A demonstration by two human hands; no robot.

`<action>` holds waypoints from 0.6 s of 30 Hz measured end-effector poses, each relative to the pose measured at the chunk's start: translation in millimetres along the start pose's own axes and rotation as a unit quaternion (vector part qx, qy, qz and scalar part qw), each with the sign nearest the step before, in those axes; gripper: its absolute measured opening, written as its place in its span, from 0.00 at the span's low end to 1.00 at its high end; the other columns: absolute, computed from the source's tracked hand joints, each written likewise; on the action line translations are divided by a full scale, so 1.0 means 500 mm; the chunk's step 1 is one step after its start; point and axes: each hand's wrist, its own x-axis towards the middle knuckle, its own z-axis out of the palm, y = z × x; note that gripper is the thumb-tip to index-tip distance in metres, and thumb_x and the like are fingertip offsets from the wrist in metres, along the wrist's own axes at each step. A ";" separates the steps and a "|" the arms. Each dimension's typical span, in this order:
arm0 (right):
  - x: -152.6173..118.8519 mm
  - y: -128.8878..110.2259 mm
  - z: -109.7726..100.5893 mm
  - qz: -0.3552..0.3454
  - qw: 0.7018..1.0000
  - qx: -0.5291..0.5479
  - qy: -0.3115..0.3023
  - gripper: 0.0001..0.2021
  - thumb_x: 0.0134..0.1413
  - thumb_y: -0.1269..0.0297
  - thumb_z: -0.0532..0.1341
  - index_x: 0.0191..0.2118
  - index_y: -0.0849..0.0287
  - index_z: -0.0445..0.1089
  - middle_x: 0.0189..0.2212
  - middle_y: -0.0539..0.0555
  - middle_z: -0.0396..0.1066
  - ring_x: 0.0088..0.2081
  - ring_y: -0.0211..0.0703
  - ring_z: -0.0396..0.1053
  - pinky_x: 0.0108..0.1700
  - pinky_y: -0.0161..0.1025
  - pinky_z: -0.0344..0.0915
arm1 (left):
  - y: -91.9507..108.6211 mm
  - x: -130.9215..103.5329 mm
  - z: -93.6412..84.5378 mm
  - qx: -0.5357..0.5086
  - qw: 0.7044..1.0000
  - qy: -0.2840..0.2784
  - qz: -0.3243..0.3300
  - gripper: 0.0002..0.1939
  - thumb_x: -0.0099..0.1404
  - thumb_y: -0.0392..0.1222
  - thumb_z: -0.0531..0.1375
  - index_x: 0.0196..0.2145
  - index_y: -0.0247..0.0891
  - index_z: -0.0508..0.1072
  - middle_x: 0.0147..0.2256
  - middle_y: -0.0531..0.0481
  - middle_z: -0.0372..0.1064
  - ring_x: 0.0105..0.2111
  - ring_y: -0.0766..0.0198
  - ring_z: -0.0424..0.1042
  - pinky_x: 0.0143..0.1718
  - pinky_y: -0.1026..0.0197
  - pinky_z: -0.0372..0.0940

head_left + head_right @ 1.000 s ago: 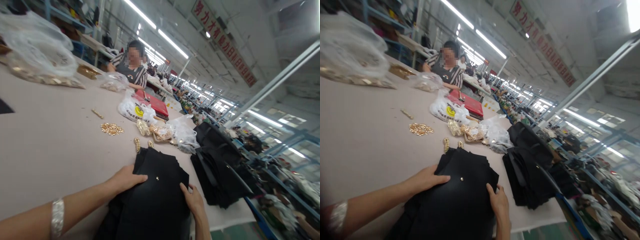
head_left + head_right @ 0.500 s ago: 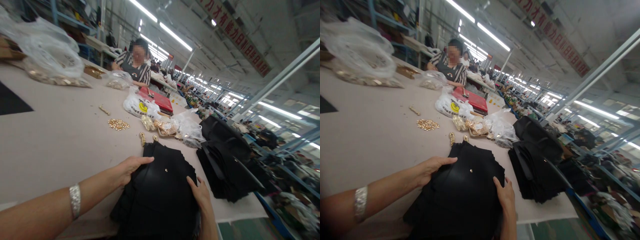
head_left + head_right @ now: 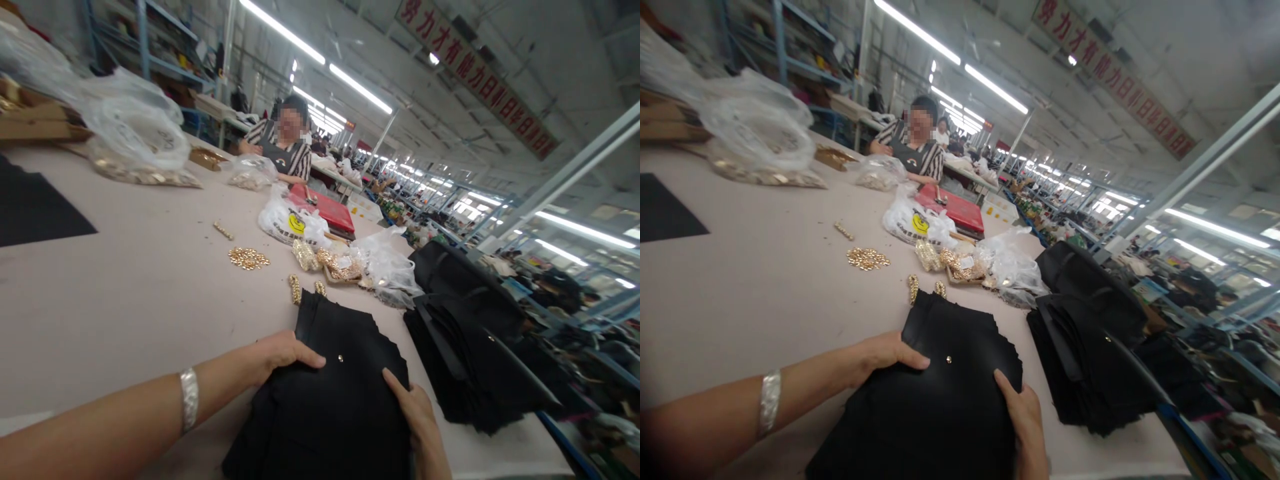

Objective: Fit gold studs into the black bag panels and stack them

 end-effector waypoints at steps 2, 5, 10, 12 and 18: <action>-0.004 0.002 -0.001 -0.018 1.000 0.003 0.007 0.34 0.42 0.38 0.67 0.43 0.66 0.76 0.38 0.62 0.80 0.46 0.61 0.76 0.46 0.45 0.72 | 0.005 -0.003 0.005 0.002 1.000 -0.010 0.013 0.22 0.37 0.37 0.72 0.35 0.36 0.80 0.35 0.42 0.81 0.38 0.43 0.80 0.37 0.51 0.76; -0.012 0.008 -0.004 -0.042 0.997 0.063 -0.010 0.32 0.41 0.41 0.70 0.44 0.64 0.75 0.40 0.60 0.80 0.46 0.61 0.76 0.47 0.46 0.72 | 0.004 -0.008 0.010 -0.023 0.998 -0.053 0.030 0.24 0.37 0.33 0.70 0.38 0.36 0.80 0.35 0.44 0.82 0.39 0.46 0.80 0.40 0.52 0.75; -0.042 0.008 -0.006 -0.039 0.959 0.272 -0.071 0.39 0.34 0.49 0.76 0.53 0.63 0.71 0.43 0.61 0.79 0.46 0.63 0.76 0.49 0.50 0.72 | -0.038 -0.003 -0.003 -0.068 0.992 -0.035 0.099 0.26 0.33 0.27 0.69 0.36 0.37 0.79 0.31 0.50 0.81 0.35 0.50 0.79 0.39 0.55 0.73; -0.059 0.003 -0.002 -0.049 0.942 0.324 -0.073 0.42 0.31 0.51 0.77 0.55 0.62 0.69 0.43 0.62 0.79 0.47 0.64 0.76 0.50 0.53 0.71 | -0.055 -0.006 -0.011 -0.081 0.986 -0.046 0.135 0.24 0.32 0.29 0.70 0.33 0.36 0.79 0.29 0.51 0.80 0.33 0.51 0.78 0.37 0.55 0.72; -0.091 0.024 -0.004 -0.074 0.926 0.370 -0.030 0.44 0.24 0.51 0.76 0.54 0.60 0.71 0.43 0.65 0.79 0.49 0.72 0.74 0.49 0.61 0.70 | -0.034 -0.074 -0.022 -0.058 0.964 -0.134 0.222 0.29 0.41 0.37 0.72 0.45 0.39 0.79 0.41 0.48 0.80 0.45 0.47 0.77 0.50 0.49 0.69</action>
